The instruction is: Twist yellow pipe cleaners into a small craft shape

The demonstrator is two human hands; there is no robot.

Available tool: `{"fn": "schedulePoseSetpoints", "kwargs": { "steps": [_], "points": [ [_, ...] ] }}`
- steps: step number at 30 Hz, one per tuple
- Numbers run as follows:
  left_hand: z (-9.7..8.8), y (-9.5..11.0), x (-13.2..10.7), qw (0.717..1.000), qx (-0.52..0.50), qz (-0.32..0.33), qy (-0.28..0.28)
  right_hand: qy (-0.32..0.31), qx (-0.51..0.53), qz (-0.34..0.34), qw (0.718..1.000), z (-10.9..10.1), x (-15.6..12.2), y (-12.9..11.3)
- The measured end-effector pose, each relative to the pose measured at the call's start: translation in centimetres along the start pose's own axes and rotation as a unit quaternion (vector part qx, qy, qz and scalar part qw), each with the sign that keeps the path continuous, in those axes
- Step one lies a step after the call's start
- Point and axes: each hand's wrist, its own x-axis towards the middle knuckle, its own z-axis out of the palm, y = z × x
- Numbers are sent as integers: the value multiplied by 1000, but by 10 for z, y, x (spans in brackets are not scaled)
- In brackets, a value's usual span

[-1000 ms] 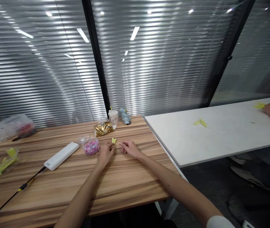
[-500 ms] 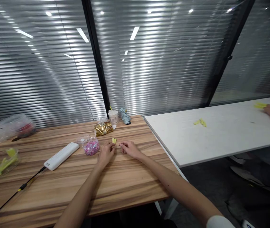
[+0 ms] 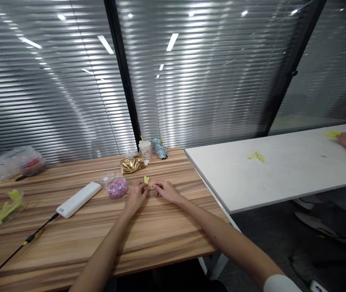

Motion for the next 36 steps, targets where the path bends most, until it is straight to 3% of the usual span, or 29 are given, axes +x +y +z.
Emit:
{"fn": "schedulePoseSetpoints", "kwargs": {
  "steps": [36],
  "points": [
    [-2, 4, -2, 999, 11, 30, -12, -22, -70, -38, 997, 0, -1, 1]
  ]
}}
